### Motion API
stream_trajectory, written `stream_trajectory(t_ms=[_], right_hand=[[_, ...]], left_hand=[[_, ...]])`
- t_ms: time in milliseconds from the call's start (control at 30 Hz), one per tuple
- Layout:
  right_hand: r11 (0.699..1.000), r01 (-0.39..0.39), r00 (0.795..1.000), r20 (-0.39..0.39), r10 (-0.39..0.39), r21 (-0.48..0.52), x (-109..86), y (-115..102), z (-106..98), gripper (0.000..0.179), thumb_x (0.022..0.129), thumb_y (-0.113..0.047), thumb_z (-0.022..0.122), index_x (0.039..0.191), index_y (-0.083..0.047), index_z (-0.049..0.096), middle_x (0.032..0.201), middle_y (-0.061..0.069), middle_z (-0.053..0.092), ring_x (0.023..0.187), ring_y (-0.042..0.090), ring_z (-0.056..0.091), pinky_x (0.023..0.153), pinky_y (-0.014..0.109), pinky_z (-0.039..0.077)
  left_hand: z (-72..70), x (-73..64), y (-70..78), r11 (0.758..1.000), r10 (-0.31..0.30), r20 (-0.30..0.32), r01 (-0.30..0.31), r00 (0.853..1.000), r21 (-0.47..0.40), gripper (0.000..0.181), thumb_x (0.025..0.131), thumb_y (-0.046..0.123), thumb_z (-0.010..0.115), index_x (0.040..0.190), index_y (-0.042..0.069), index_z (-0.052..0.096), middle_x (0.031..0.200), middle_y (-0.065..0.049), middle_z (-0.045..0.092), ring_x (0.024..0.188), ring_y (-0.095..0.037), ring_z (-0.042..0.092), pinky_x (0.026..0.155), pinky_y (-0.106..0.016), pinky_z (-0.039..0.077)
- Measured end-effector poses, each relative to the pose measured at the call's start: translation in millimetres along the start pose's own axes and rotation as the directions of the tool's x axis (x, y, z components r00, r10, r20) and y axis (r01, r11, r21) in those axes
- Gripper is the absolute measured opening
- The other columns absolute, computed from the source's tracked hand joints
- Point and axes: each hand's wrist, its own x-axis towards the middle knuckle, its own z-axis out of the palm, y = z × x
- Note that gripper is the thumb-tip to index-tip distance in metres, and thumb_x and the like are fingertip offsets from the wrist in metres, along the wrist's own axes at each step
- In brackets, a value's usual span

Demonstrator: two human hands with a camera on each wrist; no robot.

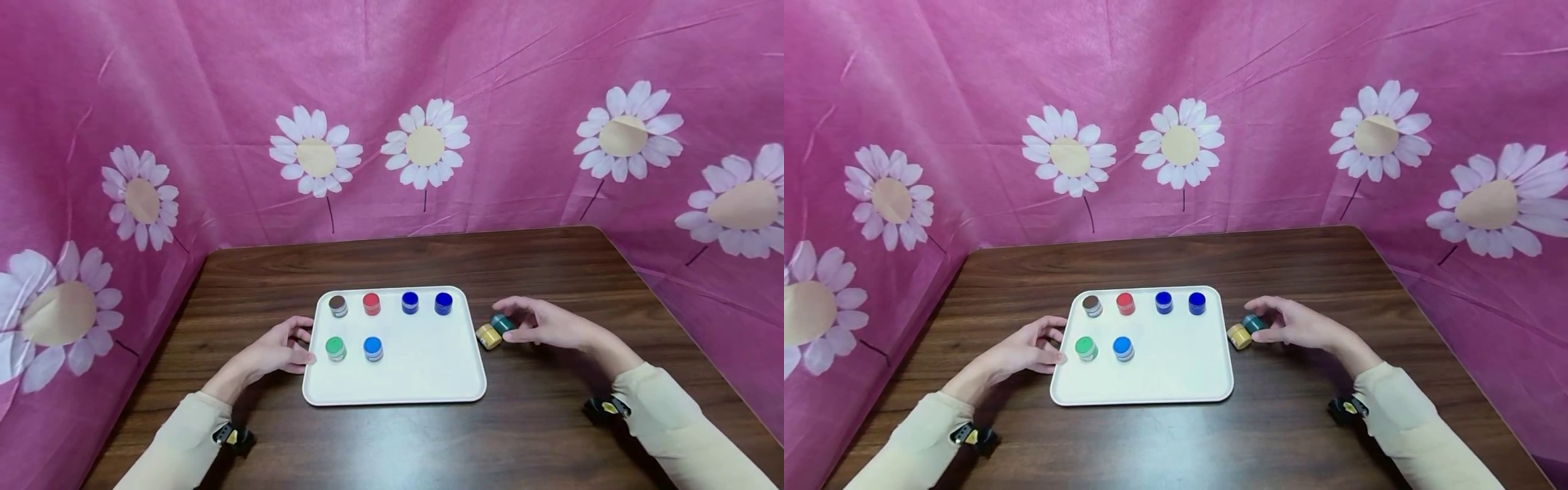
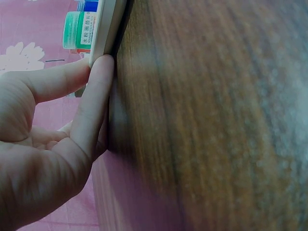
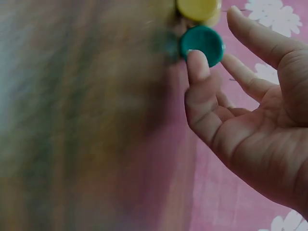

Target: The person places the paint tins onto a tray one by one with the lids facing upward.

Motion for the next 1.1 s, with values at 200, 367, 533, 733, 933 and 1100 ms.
stream_trajectory(t_ms=[200,367,533,733,933,1100], right_hand=[[0.998,-0.046,0.999,0.009,0.045,0.036,-2.0,10,2,0.065,0.092,-0.017,0.076,0.147,-0.001,0.045,0.129,0.025,0.051,0.075,0.022,0.061,0.059,0.032,0.055],[0.998,-0.058,0.998,0.008,0.058,0.010,-0.1,14,6,0.060,0.093,-0.021,0.075,0.145,-0.003,0.050,0.124,0.020,0.053,0.070,0.019,0.058,0.056,0.031,0.053],[0.998,-0.059,0.998,0.015,0.059,-0.012,0.1,13,7,0.054,0.094,-0.021,0.074,0.141,-0.002,0.054,0.117,0.018,0.054,0.072,0.018,0.056,0.058,0.031,0.053],[0.997,-0.063,0.998,0.010,0.064,-0.039,1.9,12,7,0.052,0.094,-0.021,0.075,0.139,-0.003,0.055,0.113,0.016,0.056,0.075,0.019,0.056,0.059,0.032,0.054],[0.997,-0.068,0.997,0.018,0.069,-0.025,2.3,11,6,0.051,0.094,-0.020,0.074,0.138,-0.002,0.055,0.110,0.016,0.056,0.073,0.018,0.056,0.059,0.031,0.054],[0.997,-0.079,0.997,0.021,0.080,-0.009,2.7,9,5,0.052,0.094,-0.020,0.074,0.138,-0.001,0.055,0.111,0.017,0.055,0.072,0.019,0.056,0.059,0.031,0.054]], left_hand=[[-0.3,1.3,-1.8,1.000,0.000,0.001,0.000,1.000,-0.007,0.073,0.085,-0.009,0.072,0.145,-0.007,0.032,0.117,-0.020,0.046,0.088,-0.022,0.058,0.073,-0.042,0.062],[0.1,2.2,-4.0,1.000,-0.002,-0.002,0.002,1.000,-0.007,0.073,0.084,-0.009,0.073,0.144,-0.007,0.032,0.116,-0.020,0.046,0.088,-0.022,0.058,0.073,-0.042,0.062],[2.0,0.6,-3.7,1.000,0.001,-0.003,-0.001,1.000,-0.006,0.073,0.084,-0.009,0.073,0.145,-0.007,0.031,0.116,-0.020,0.047,0.087,-0.022,0.058,0.071,-0.041,0.062],[1.6,-0.9,-2.3,1.000,0.004,-0.007,-0.004,1.000,-0.003,0.074,0.084,-0.009,0.073,0.145,-0.007,0.031,0.117,-0.021,0.047,0.087,-0.022,0.058,0.071,-0.041,0.062],[0.9,0.0,-2.0,1.000,0.008,-0.004,-0.008,1.000,-0.002,0.074,0.084,-0.009,0.073,0.145,-0.007,0.031,0.116,-0.021,0.047,0.087,-0.022,0.058,0.071,-0.041,0.061],[0.4,0.6,-1.7,1.000,0.010,-0.002,-0.010,1.000,-0.006,0.074,0.085,-0.009,0.072,0.145,-0.007,0.031,0.117,-0.021,0.047,0.087,-0.022,0.058,0.071,-0.041,0.062]])
